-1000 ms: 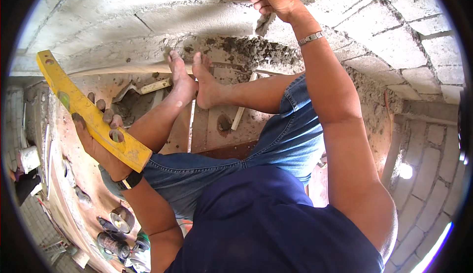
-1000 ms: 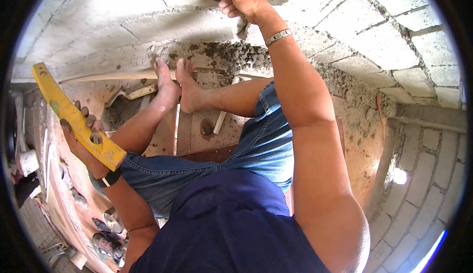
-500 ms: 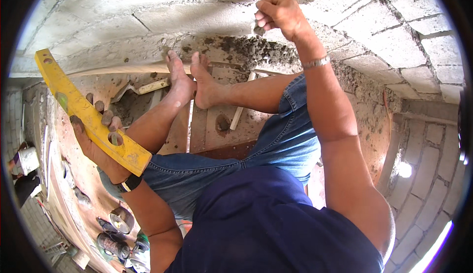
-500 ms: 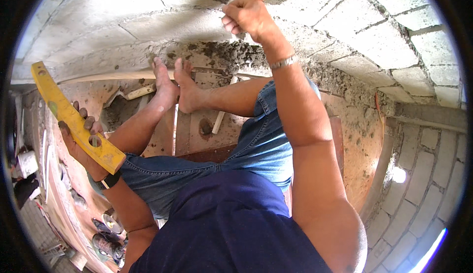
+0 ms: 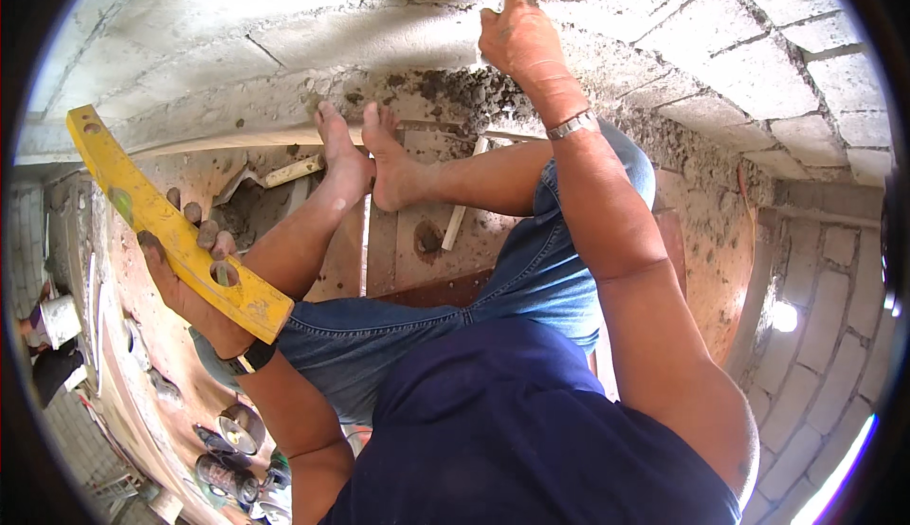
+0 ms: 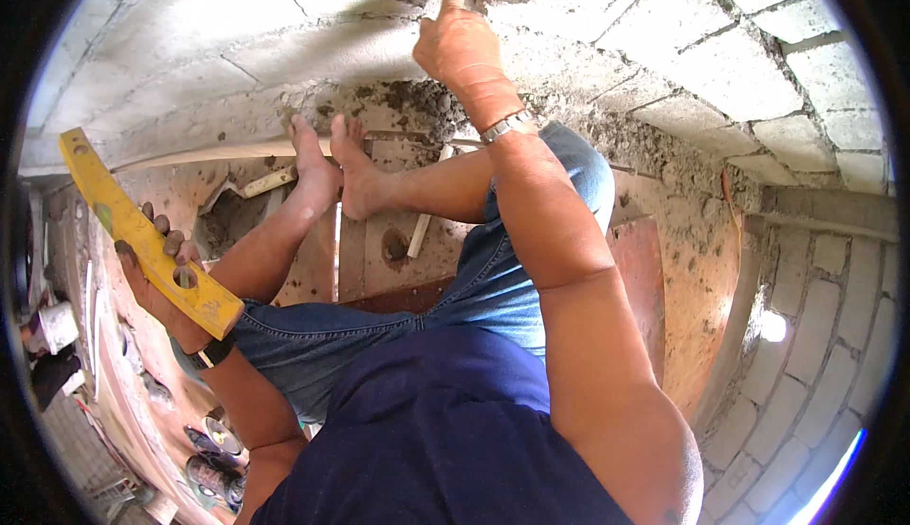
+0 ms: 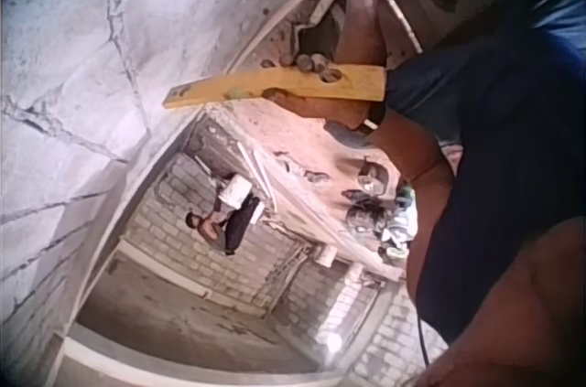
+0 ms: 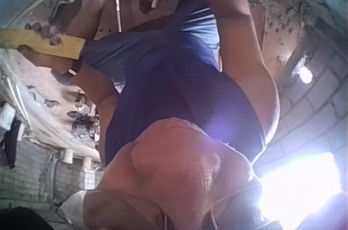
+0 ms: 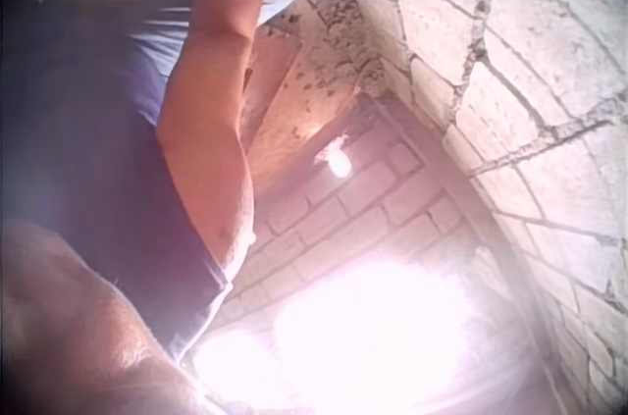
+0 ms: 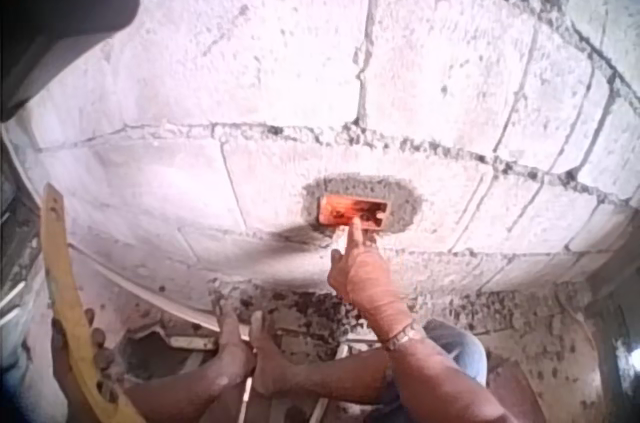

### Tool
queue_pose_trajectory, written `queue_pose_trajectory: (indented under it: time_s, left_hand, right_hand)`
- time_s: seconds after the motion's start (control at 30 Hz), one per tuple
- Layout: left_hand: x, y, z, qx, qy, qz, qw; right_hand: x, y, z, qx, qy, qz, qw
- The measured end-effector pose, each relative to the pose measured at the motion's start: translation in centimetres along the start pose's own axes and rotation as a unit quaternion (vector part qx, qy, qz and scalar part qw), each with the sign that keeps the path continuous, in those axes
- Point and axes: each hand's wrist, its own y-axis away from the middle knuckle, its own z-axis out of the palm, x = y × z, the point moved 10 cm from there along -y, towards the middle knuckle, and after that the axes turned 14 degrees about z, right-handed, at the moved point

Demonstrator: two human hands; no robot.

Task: Installing and securing an electrical junction box into a masonry wall using mortar.

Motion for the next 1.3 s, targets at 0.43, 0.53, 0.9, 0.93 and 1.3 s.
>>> queue_pose_trajectory:
  time_s: [0.43,0.53,0.9,0.93,1.3]
  left_hand:
    - [-0.3,0.1,0.0,-0.007,0.029,-0.006,1.0]
    - [-0.4,0.0,0.0,-0.015,0.021,-0.007,1.0]
    - [-0.8,0.0,-0.2,-0.011,0.029,-0.022,0.999]
    - [-0.8,0.0,0.1,-0.016,0.03,-0.026,0.999]
    - [-0.7,0.5,-0.2,0.004,0.037,-0.021,0.999]
  right_hand:
    - [2.3,-0.8,-1.3,0.014,-0.067,0.026,0.997]
    - [3.2,-0.5,-1.8,0.037,-0.074,0.02,0.996]
    - [1.3,-1.7,-2.1,0.037,-0.144,0.032,0.988]
    - [1.2,-1.6,-2.2,0.039,-0.153,0.029,0.987]
    - [1.8,-2.9,-0.8,0.099,-0.178,0.056,0.977]
